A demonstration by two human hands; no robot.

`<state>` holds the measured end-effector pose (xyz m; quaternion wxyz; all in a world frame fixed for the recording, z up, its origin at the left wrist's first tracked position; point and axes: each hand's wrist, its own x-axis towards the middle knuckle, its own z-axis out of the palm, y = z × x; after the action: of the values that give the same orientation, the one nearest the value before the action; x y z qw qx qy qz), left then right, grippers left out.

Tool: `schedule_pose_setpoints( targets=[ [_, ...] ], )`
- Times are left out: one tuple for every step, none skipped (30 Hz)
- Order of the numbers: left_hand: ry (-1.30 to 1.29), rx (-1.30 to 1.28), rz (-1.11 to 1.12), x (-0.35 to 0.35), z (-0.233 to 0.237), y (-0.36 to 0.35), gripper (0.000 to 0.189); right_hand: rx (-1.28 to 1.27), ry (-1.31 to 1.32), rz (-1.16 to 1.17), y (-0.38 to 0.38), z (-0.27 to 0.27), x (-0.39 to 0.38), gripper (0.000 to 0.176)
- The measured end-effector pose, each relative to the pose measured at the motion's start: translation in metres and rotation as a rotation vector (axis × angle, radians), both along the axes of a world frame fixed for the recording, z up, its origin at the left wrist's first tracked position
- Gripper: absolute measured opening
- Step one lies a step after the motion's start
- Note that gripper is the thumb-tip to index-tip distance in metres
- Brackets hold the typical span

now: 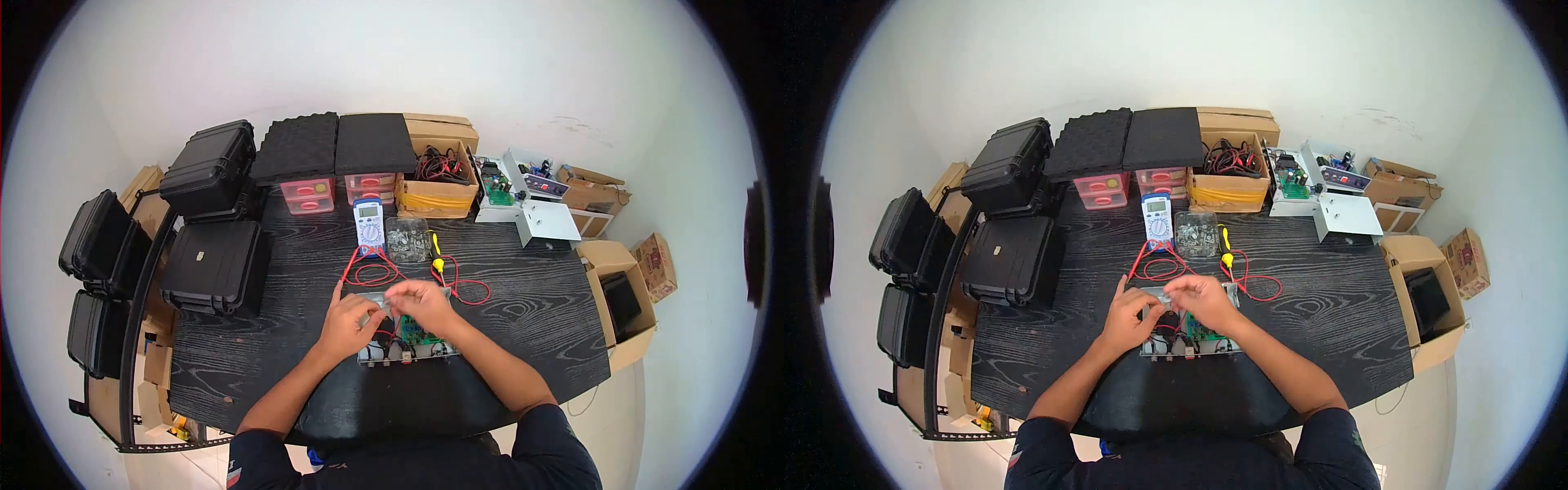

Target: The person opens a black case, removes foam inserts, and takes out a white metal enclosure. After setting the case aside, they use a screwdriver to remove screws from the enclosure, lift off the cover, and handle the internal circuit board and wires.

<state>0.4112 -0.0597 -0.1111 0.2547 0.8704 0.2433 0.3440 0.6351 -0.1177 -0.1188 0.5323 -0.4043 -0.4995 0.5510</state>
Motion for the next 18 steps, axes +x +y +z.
schedule_pose_setpoints(
  targets=[
    [-0.081, 0.032, 0.004, 0.001, -0.004, 0.001, 0.011, 0.004, -0.043, -0.093, 0.004, 0.002, 0.004, 0.018],
    [-0.162, 0.063, 0.008, 0.002, -0.010, 0.003, 0.010, 0.008, -0.087, -0.186, 0.011, 0.007, 0.009, 0.018],
    [-0.244, 0.095, 0.011, 0.003, -0.017, 0.005, 0.009, 0.012, -0.130, -0.280, 0.018, 0.013, 0.016, 0.019],
    [-0.250, 0.130, 0.011, 0.003, -0.024, 0.007, 0.008, 0.076, -0.332, -0.372, 0.024, 0.021, 0.023, 0.018],
    [-0.256, 0.166, 0.010, 0.001, -0.032, 0.010, 0.008, 0.140, -0.535, -0.464, 0.031, 0.029, 0.032, 0.018],
    [-0.264, 0.203, 0.008, 0.001, -0.038, 0.011, 0.007, 0.205, -0.738, -0.555, 0.037, 0.037, 0.040, 0.018],
    [-0.260, 0.194, 0.008, 0.002, -0.042, 0.012, 0.008, 0.329, -0.826, -0.577, 0.045, 0.039, 0.050, 0.018],
    [-0.257, 0.184, 0.009, 0.004, -0.044, 0.012, 0.008, 0.454, -0.913, -0.596, 0.056, 0.035, 0.061, 0.018],
    [-0.254, 0.175, 0.010, 0.005, -0.046, 0.012, 0.008, 0.581, -0.999, -0.612, 0.065, 0.030, 0.070, 0.018],
    [-0.245, 0.169, 0.000, 0.006, -0.046, 0.011, 0.009, 0.561, -1.056, -0.591, 0.072, 0.027, 0.077, 0.018],
    [-0.236, 0.164, -0.010, 0.007, -0.047, 0.011, 0.010, 0.542, -1.113, -0.568, 0.078, 0.024, 0.082, 0.018],
    [-0.227, 0.158, -0.018, 0.008, -0.047, 0.011, 0.012, 0.523, -1.169, -0.545, 0.083, 0.023, 0.084, 0.019],
    [-0.232, 0.161, -0.020, 0.008, -0.047, 0.011, 0.012, 0.481, -1.220, -0.534, 0.086, 0.022, 0.085, 0.019],
    [-0.237, 0.164, -0.021, 0.008, -0.047, 0.011, 0.012, 0.439, -1.270, -0.523, 0.089, 0.021, 0.086, 0.019],
    [-0.241, 0.165, -0.022, 0.008, -0.047, 0.011, 0.012, 0.396, -1.320, -0.511, 0.091, 0.020, 0.086, 0.019],
    [-0.255, 0.156, -0.019, 0.007, -0.049, 0.011, 0.012, 0.390, -1.331, -0.498, 0.092, 0.020, 0.086, 0.020],
    [-0.269, 0.147, -0.016, 0.007, -0.052, 0.012, 0.012, 0.384, -1.343, -0.485, 0.093, 0.019, 0.085, 0.021],
    [-0.283, 0.137, -0.013, 0.007, -0.055, 0.013, 0.012, 0.377, -1.355, -0.472, 0.093, 0.018, 0.085, 0.021]
  ],
)
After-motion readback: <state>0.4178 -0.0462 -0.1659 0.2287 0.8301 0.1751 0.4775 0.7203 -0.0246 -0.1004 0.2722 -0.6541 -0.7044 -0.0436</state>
